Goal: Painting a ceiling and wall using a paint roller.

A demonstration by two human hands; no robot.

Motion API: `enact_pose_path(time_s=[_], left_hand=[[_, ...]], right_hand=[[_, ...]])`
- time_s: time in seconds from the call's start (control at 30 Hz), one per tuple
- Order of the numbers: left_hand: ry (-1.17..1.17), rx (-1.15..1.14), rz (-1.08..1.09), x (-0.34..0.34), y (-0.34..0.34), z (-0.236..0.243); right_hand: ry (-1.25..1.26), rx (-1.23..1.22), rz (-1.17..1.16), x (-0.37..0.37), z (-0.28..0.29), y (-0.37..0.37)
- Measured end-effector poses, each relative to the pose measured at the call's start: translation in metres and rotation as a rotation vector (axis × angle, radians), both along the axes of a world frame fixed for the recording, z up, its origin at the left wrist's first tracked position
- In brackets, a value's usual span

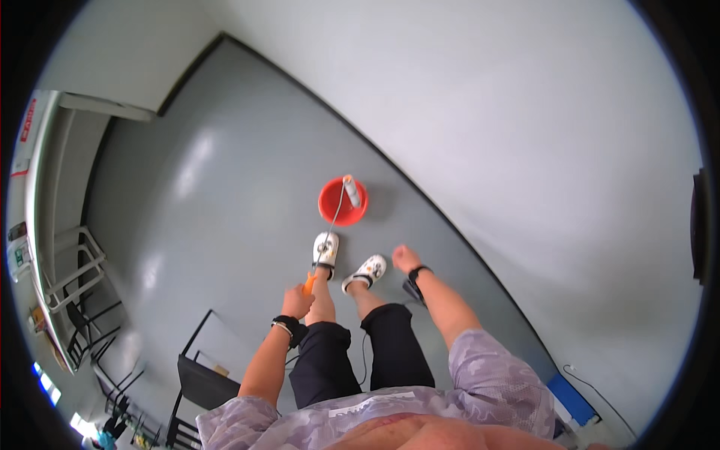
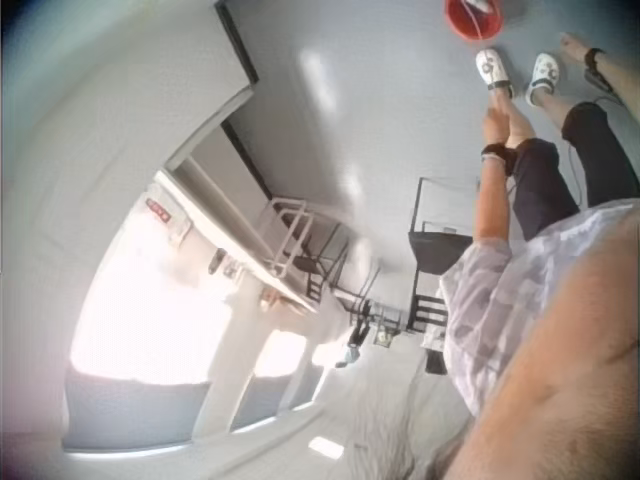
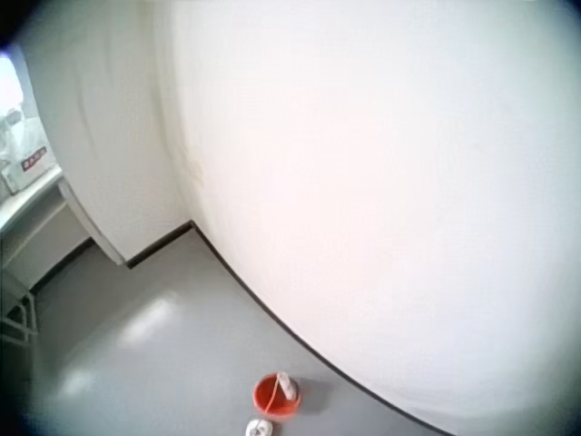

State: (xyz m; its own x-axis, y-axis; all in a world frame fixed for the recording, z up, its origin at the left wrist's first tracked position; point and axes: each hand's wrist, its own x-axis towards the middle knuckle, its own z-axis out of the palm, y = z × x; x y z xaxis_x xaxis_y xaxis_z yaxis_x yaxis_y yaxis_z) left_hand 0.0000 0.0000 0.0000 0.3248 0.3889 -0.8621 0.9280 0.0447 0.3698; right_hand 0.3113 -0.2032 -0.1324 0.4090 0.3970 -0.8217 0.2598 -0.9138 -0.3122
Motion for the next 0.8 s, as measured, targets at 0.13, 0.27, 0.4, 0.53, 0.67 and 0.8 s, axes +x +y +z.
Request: enact_pose_path(time_s=[0.13, 0.27, 0.4, 0.53, 0.67, 0.8], left_hand=[[-0.091, -0.216, 0.284, 0.009, 0.051, 0.014], [-0.174, -0.481, 0.644, 0.002, 0.074, 0.082], [-0.142, -0.303, 0.496, -0.018, 0.088, 0.098], [-0.392, -0.651, 0.716, -0.043, 0.115, 0.130], [-0.379, -0.407, 0.420, -0.052, 0.121, 0.207], [-0.547, -0.254, 0.111, -0.059, 0.132, 0.308]], right_hand=[[0.110, 0.072, -0.350, 0.039, 0.062, -0.028], [0.068, 0.093, -0.661, 0.049, 0.137, -0.097], [0.003, 0.099, -0.880, 0.019, 0.210, -0.180], [-0.032, 0.148, -1.118, -0.057, 0.236, -0.228], [-0.003, 0.084, -1.304, -0.158, 0.265, -0.255], [0.085, 0.353, -1.371, -0.226, 0.309, -0.237]])
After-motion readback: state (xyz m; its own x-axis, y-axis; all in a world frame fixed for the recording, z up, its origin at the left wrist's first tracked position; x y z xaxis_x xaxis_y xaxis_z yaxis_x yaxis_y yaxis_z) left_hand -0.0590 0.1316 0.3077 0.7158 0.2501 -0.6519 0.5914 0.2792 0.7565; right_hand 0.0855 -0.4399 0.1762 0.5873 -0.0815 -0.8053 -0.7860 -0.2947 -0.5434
